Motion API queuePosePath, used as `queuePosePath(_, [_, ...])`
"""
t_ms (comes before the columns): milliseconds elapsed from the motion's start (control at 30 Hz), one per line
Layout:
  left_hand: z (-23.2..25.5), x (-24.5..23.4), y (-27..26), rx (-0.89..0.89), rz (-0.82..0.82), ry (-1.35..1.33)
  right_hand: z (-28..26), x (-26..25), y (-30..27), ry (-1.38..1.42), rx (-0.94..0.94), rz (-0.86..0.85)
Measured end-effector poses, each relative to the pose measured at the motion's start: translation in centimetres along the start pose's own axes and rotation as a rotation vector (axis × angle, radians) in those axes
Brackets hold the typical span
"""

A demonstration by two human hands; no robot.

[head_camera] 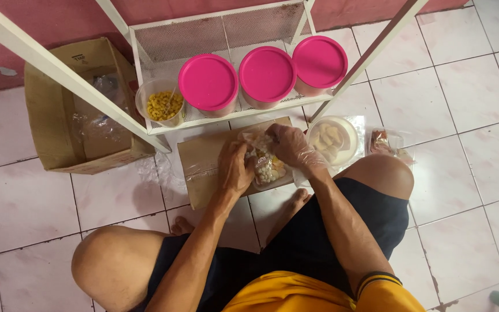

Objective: Packing small snacks into plastic bags and organizing them into containers

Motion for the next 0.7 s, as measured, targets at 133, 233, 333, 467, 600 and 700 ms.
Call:
queuePosePath(133, [-0.7,0.1,0.6,-0.048,0.028,0.051,-2.5,-3.0,-0.8,0.031,-0.022,-0.044])
queuePosePath(233, [0.9,-0.9,3.0,-0.004,0.02,0.036,-1.3,-0.6,-0.5,-0.083,-0.06,-0.037])
queuePosePath(333, [3.0,-0.9,6.9,0.124,-0.082,0.102,-0.1,1.9,0.3,-0.163,0.005,0.032])
queuePosePath(467, [2.2,2.2,10.6,0.423,-0.029,0.279,-0.1,2.1,0.1,-0.2,-0.017,0.03])
queuePosePath(600, [-0.3,4.8,12.2,0.423,-0.076,0.435,0.4,2.4,0.1,-0.039,0.02,-0.013])
queuePosePath(700, [-1.1,5.2,13.1,0.542,-0.051,0.456,1.1,2.0,0.1,0.03,0.004,0.005])
Point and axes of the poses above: each hand's wrist, its own y-axis towards the middle knuckle, its own x-axis out of the palm, z = x × y, the point moved 3 cm from there along y, towards the middle knuckle, and after that the axes turned 15 degrees about -y, right-handed, at the moved point
